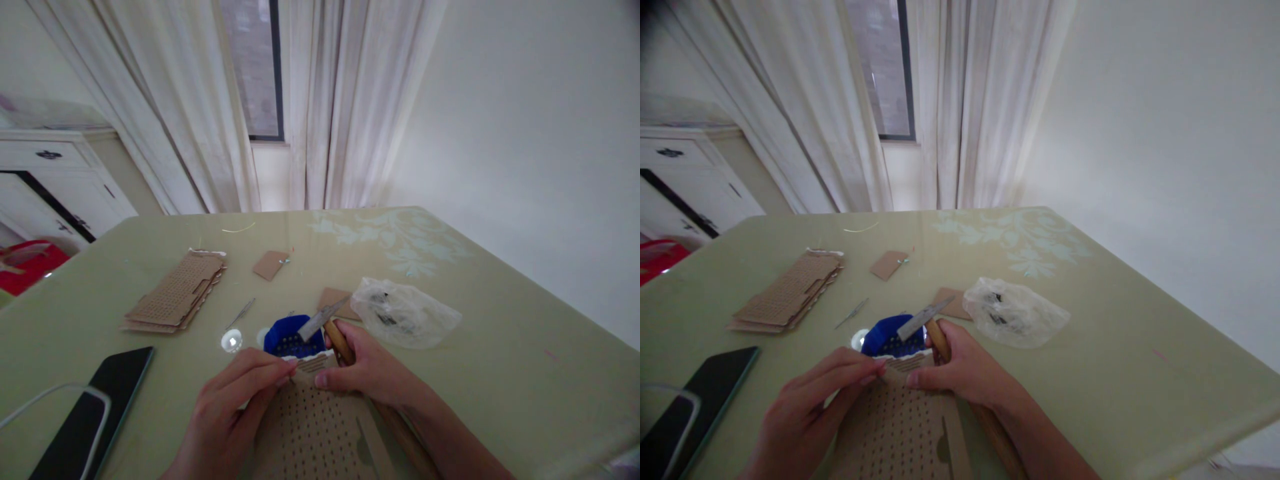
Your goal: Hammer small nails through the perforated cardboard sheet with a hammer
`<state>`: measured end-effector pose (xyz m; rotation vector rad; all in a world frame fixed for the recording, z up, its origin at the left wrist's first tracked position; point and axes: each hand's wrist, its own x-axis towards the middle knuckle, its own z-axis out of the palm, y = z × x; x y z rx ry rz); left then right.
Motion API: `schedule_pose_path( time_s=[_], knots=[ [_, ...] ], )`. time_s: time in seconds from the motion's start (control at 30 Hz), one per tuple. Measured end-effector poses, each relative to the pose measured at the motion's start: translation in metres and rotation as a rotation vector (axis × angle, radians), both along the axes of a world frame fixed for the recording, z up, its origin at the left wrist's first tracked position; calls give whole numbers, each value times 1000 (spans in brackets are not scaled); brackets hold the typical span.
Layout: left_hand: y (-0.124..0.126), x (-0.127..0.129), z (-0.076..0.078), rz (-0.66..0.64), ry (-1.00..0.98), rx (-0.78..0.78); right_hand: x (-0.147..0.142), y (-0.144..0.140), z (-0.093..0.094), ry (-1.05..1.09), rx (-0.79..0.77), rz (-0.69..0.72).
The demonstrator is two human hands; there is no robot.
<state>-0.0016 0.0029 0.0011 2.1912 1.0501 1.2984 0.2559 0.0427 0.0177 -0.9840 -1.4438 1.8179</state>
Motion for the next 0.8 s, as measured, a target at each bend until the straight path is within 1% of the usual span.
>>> schedule_pose_path(
  time_s=[0.2, 0.43, 0.67, 0.8],
  knots=[
    [-1, 2, 5, 1, -3, 24, -1, -1, 3, -20, 2, 1],
    [-1, 1, 3, 11, 8, 4, -2, -1, 5, -3, -19, -5],
    [0, 1, 3, 19, 5, 15, -1, -1, 4, -9, -40, -2],
    [0, 1, 4, 20, 14, 15, -2, -1, 5, 6, -26, 1]
  ],
)
